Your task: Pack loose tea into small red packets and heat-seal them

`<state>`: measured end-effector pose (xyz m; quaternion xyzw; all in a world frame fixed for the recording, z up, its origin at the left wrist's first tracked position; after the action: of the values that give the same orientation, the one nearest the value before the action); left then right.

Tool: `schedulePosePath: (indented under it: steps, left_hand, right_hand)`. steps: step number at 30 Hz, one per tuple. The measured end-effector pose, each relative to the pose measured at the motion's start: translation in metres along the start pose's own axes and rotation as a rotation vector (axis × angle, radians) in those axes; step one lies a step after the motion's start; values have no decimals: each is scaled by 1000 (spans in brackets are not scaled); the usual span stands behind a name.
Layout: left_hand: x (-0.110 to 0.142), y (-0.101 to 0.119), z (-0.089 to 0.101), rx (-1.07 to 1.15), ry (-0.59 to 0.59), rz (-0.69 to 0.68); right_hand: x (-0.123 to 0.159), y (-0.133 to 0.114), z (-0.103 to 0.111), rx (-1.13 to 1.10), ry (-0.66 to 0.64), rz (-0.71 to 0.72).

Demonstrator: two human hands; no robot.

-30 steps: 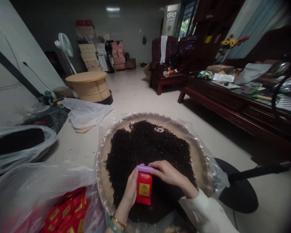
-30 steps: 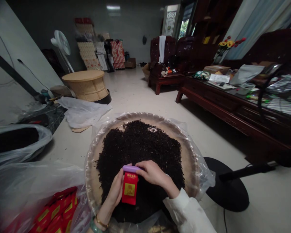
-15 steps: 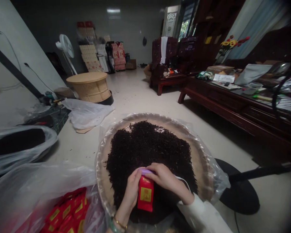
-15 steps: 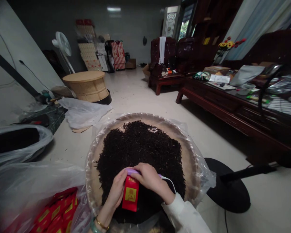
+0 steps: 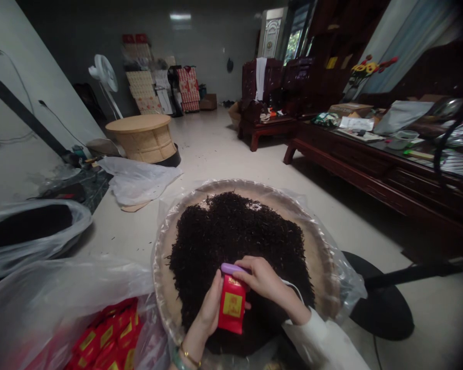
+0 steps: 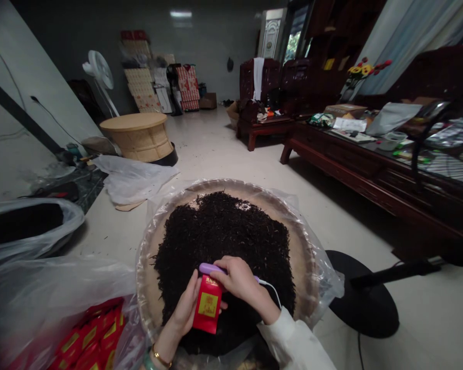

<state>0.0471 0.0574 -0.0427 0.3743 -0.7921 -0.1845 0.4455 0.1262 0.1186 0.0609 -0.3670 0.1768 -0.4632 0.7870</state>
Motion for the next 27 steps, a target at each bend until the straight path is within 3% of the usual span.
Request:
schedulePosePath:
  steps: [10,16,27]
  left_hand:
    - [4,5,2,-92,38,-75]
    - [3,2,1,-115,36,-59]
    - [6,0,-1,-136,38,-28]
  right_hand:
    - [-2,41,15,-262,103,-127]
    - [1,19,7,-154,-3,-26]
    - [3,2,6,-63,-11,14]
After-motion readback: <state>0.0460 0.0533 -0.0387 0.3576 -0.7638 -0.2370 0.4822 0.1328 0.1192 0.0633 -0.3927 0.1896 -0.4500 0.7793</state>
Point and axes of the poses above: each hand's wrist, its own x-axis away from the middle knuckle, its own z-axis out of the back of the hand, y = z × x, the point moved 9 cm from there along -x, towards the middle knuckle, and after that the axes turned 2 degrees about -x, right-handed, at the moved point
